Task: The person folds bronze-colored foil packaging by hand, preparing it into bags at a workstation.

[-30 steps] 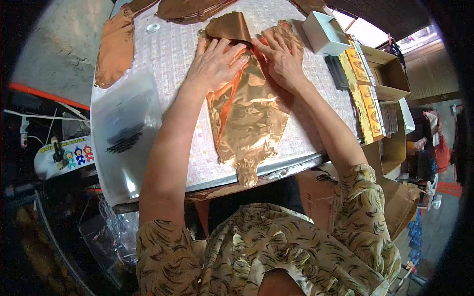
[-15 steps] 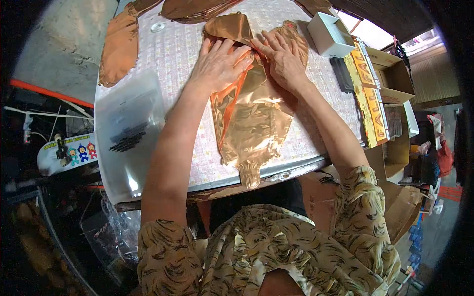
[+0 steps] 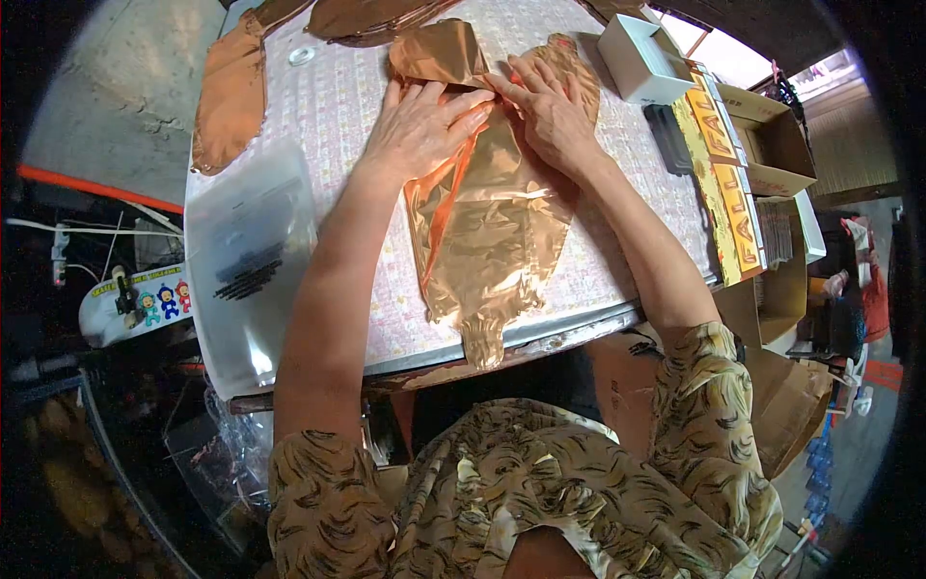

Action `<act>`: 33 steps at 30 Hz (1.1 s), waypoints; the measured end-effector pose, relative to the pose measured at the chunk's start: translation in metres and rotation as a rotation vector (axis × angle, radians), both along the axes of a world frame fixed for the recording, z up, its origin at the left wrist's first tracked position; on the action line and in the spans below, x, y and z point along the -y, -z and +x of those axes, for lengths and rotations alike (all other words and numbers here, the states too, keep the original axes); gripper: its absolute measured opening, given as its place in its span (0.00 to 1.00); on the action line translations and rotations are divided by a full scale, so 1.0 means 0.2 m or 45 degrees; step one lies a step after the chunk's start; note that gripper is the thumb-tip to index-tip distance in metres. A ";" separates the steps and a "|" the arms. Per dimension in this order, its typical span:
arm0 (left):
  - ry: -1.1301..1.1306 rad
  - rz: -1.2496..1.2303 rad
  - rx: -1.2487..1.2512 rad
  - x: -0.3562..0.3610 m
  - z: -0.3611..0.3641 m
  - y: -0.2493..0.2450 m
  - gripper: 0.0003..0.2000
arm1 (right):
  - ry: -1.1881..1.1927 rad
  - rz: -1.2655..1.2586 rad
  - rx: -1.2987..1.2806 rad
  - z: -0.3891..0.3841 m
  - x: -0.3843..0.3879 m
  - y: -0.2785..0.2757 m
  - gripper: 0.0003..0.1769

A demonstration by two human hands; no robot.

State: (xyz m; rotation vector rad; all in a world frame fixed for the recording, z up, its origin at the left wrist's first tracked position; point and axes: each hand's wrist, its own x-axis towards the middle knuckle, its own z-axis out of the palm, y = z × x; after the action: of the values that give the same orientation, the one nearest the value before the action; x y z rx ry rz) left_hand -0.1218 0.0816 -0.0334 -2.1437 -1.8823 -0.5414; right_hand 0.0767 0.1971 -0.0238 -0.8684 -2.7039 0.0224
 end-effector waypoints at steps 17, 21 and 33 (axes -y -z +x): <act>-0.026 -0.095 0.097 0.00 0.02 -0.04 0.20 | -0.186 -0.106 -0.043 0.00 -0.03 0.01 0.32; -0.021 -0.076 0.125 0.01 0.02 -0.04 0.21 | -0.155 -0.159 -0.008 0.01 0.01 0.00 0.31; -0.039 -0.084 0.229 0.00 0.02 -0.05 0.23 | -0.099 0.036 0.167 0.00 0.03 -0.02 0.31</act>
State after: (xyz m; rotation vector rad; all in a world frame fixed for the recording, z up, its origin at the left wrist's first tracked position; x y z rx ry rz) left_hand -0.1184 0.0809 -0.0236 -2.1676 -2.0497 -0.6960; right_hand 0.0774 0.1920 -0.0194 -0.7813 -2.8517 -0.0582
